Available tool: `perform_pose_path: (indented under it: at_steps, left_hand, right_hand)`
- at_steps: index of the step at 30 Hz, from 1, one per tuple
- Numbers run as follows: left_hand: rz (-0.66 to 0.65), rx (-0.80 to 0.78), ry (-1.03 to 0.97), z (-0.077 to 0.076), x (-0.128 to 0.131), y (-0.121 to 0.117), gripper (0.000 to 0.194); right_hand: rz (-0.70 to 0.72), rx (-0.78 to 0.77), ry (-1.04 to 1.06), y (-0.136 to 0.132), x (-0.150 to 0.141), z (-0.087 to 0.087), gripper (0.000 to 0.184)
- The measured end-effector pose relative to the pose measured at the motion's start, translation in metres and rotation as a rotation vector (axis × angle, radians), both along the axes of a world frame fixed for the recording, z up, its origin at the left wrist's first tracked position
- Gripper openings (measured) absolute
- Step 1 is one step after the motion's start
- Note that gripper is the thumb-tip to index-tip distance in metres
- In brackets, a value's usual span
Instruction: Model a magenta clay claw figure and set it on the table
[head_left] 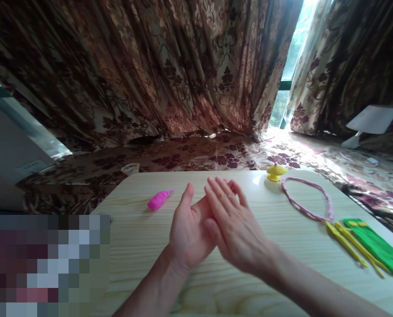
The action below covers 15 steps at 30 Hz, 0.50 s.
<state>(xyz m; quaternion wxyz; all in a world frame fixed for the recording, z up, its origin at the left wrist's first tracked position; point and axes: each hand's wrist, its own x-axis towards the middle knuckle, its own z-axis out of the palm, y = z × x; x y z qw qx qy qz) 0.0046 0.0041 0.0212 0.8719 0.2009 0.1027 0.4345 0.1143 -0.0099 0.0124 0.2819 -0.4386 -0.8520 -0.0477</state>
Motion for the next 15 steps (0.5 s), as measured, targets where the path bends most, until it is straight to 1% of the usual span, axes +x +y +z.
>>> perform_pose_path:
  at_steps: [2, 3, 5, 6, 7, 8, 9, 10, 11, 12, 13, 15]
  left_hand:
    - [0.101, 0.006, 0.015, -0.001, 0.012, -0.003, 0.056]
    - [0.181, -0.003, 0.027, -0.002, 0.022, -0.006, 0.056]
    - [0.320, 0.011, 0.011, -0.006, 0.040, -0.011, 0.050]
    - [0.500, 0.002, -0.009, -0.007, 0.045, -0.012, 0.049]
    - [0.451, -0.008, 0.003, -0.009, 0.045, -0.012, 0.048]
    - [0.375, -0.023, 0.020, -0.009, 0.041, -0.010, 0.048]
    - [0.274, -0.041, 0.039, -0.009, 0.033, -0.008, 0.050]
    - [0.093, -0.049, 0.042, -0.008, 0.023, -0.005, 0.051]
    - [0.010, -0.039, 0.025, -0.006, 0.013, -0.002, 0.054]
    - [-0.009, -0.028, 0.010, -0.005, 0.004, 0.001, 0.056]
    - [-0.017, -0.018, -0.005, -0.004, -0.001, 0.003, 0.058]
    - [0.038, -0.026, -0.005, -0.003, -0.003, 0.004, 0.059]
  right_hand:
    - [0.132, -0.031, -0.055, -0.016, -0.007, 0.000, 0.058]
    - [0.159, -0.046, -0.051, -0.020, -0.013, 0.002, 0.060]
    - [0.130, -0.072, -0.022, -0.013, -0.021, 0.006, 0.062]
    - [0.088, -0.068, 0.003, -0.005, -0.022, 0.007, 0.062]
    - [0.033, -0.055, 0.031, 0.005, -0.020, 0.007, 0.060]
    - [-0.031, -0.043, 0.055, 0.014, -0.015, 0.006, 0.058]
    - [-0.078, -0.037, 0.062, 0.021, -0.009, 0.004, 0.056]
    - [-0.104, -0.029, 0.056, 0.024, -0.002, 0.001, 0.054]
    - [-0.108, -0.028, 0.033, 0.022, 0.004, -0.002, 0.053]
    - [-0.090, -0.022, 0.005, 0.016, 0.008, -0.005, 0.053]
    - [-0.043, -0.021, -0.030, 0.007, 0.010, -0.007, 0.054]
    - [0.083, 0.000, -0.080, -0.013, 0.002, -0.007, 0.056]
